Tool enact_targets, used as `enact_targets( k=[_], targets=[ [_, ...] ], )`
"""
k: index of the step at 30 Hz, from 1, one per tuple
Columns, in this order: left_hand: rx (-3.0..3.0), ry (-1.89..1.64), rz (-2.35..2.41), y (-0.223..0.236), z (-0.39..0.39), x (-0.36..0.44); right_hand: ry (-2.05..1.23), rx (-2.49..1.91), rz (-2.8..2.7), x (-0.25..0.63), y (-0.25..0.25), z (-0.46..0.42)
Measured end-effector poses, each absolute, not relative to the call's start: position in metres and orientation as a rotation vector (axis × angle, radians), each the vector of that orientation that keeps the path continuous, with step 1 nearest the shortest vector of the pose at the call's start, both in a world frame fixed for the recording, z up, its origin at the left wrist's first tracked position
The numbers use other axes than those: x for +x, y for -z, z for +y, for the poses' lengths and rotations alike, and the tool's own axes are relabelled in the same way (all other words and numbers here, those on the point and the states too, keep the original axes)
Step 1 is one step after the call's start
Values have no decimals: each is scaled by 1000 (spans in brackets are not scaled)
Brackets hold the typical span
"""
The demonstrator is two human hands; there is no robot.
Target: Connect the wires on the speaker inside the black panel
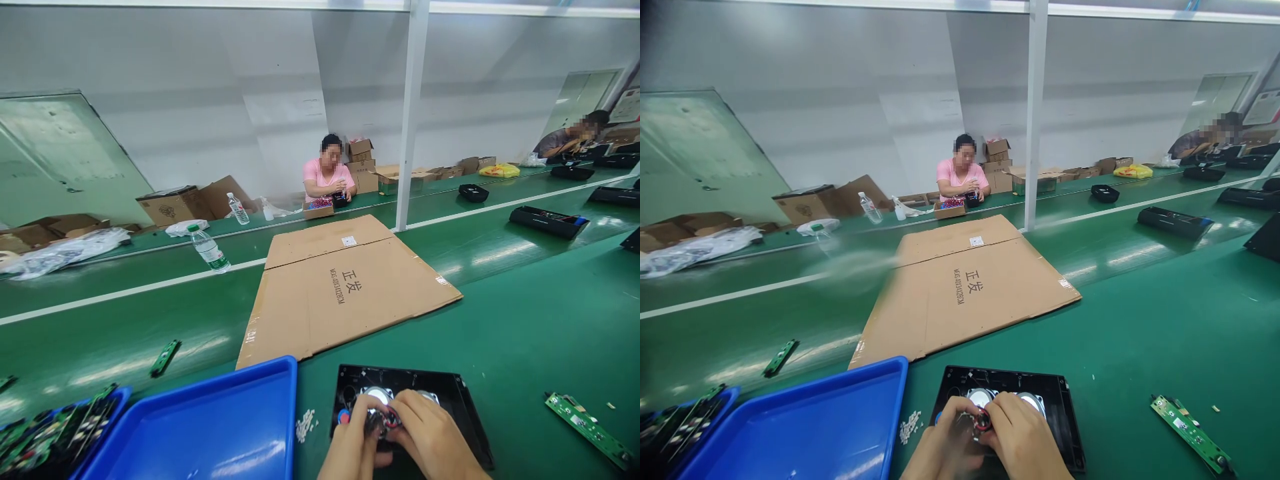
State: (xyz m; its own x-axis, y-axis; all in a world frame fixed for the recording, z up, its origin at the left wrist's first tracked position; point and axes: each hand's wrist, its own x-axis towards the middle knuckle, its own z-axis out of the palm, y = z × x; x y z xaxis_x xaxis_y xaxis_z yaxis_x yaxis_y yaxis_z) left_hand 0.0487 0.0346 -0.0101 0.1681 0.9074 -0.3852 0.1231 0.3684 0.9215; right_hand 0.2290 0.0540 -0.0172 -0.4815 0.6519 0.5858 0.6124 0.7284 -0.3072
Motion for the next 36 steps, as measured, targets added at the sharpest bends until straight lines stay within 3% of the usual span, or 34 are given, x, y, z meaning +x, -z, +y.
enact_targets(
  k=[12,18,23,27,36],
  targets=[
    [1208,-661,1347,3,33,53,-30,-945,-2220,231,18,54],
    [1706,-428,1709,-9,33,40,-453,-1244,-2191,233,7,59],
    [1710,-268,1862,-35,34,36,-104,-1346,-2344,229,23,62],
    [1720,-293,1848,-41,34,37,-118,-1334,-2342,231,28,64],
    [1606,-422,1857,-23,35,43,-857,-1230,-1909,244,5,64]
  ],
)
